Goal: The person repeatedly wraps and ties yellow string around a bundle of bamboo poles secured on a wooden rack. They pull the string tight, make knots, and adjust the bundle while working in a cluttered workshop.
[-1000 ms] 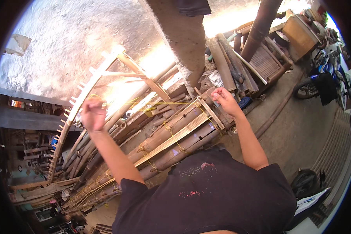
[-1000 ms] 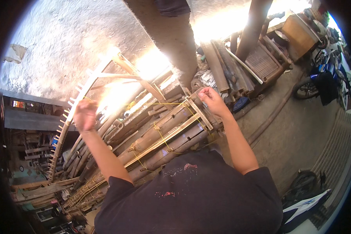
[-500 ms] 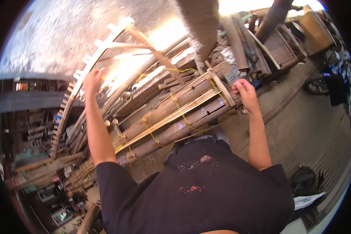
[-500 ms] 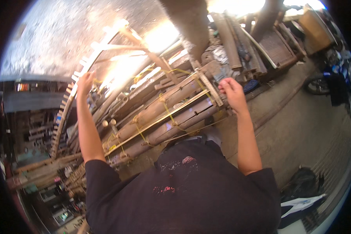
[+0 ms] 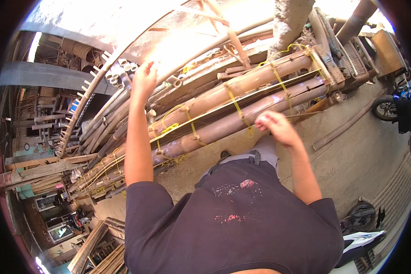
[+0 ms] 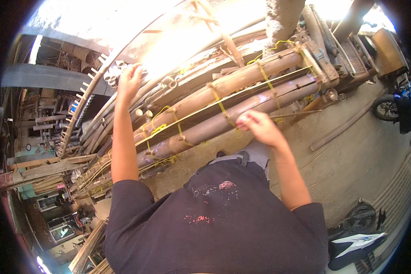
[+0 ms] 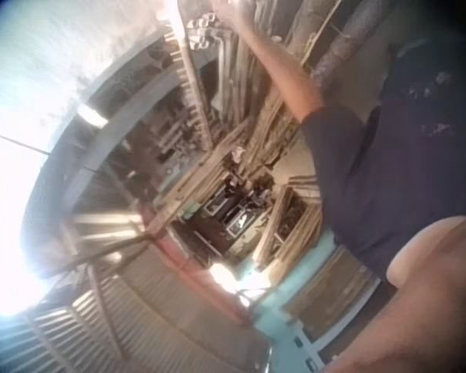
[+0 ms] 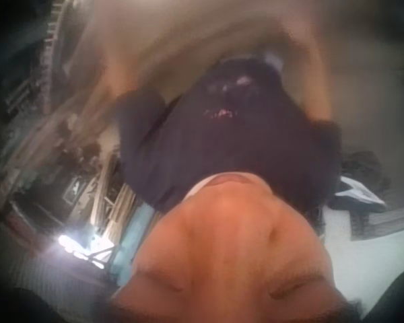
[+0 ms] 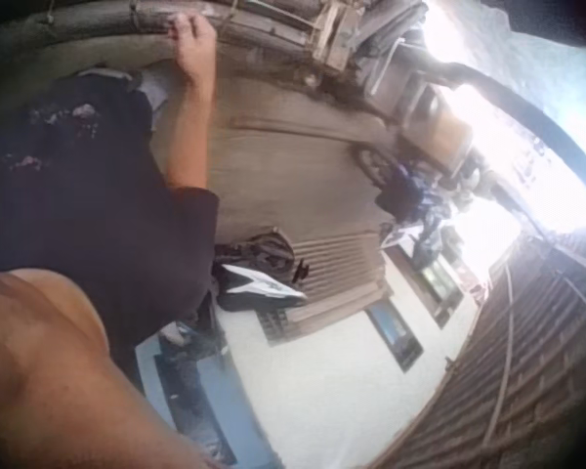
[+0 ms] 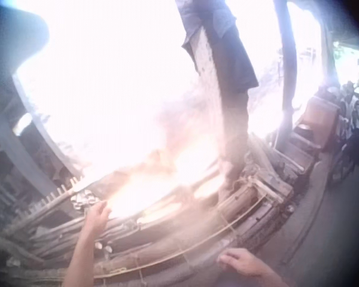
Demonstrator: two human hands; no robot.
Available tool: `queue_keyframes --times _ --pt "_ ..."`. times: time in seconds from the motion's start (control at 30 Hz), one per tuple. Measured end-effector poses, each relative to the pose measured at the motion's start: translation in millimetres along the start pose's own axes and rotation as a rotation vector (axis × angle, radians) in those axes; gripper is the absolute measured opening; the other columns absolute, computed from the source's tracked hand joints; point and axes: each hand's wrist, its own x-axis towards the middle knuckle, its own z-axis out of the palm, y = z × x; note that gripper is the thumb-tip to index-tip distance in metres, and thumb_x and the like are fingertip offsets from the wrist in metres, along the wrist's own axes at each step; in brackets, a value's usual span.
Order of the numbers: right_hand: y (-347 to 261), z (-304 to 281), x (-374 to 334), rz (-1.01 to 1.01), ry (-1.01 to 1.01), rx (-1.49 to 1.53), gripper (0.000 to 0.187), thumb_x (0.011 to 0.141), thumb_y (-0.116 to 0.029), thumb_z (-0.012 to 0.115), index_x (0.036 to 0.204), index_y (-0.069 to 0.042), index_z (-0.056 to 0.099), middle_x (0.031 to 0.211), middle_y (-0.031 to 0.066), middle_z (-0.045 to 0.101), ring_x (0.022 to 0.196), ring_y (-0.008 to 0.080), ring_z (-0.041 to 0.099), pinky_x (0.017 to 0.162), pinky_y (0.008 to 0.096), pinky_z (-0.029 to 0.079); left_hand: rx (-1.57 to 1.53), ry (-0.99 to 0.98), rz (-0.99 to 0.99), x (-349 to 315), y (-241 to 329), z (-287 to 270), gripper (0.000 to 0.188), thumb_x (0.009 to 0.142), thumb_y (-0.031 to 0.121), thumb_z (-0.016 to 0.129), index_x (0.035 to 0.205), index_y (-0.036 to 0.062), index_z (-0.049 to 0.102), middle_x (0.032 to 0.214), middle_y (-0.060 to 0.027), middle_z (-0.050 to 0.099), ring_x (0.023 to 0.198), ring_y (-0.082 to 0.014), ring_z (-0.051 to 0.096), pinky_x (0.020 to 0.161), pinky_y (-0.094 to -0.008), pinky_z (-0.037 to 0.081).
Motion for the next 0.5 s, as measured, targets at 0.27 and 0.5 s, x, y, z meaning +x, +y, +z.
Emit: queue_keyframes --times 0.27,0.5 --pt "60 223 17 0.431 -0.215 0.566 0.03 0.1 -0.031 0.055 0.117 -0.008 0.063 0.1 0.0048 0.066 0.084 0.0109 0.061 0.076 0.0269 0.051 0.19 -0.53 -0.023 -163 6 16 0.03 0.094 0.024 0.059 0.113 0.0029 0.069 0.11 -0.0175 0.07 0.104 -0.0316 0.067 0.094 -0.0399 0.05" --pt "25 279 73 -0.295 0.458 1.104 0.013 0.097 -0.014 0.051 0.085 -0.01 0.055 0.076 0.003 0.056 0.071 0.0128 0.056 0.067 0.0285 0.048 0.346 -0.286 0.175 -206 -59 87 0.028 0.089 0.027 0.065 0.108 0.0069 0.06 0.108 -0.0158 0.066 0.104 -0.0344 0.061 0.085 -0.0492 0.044"
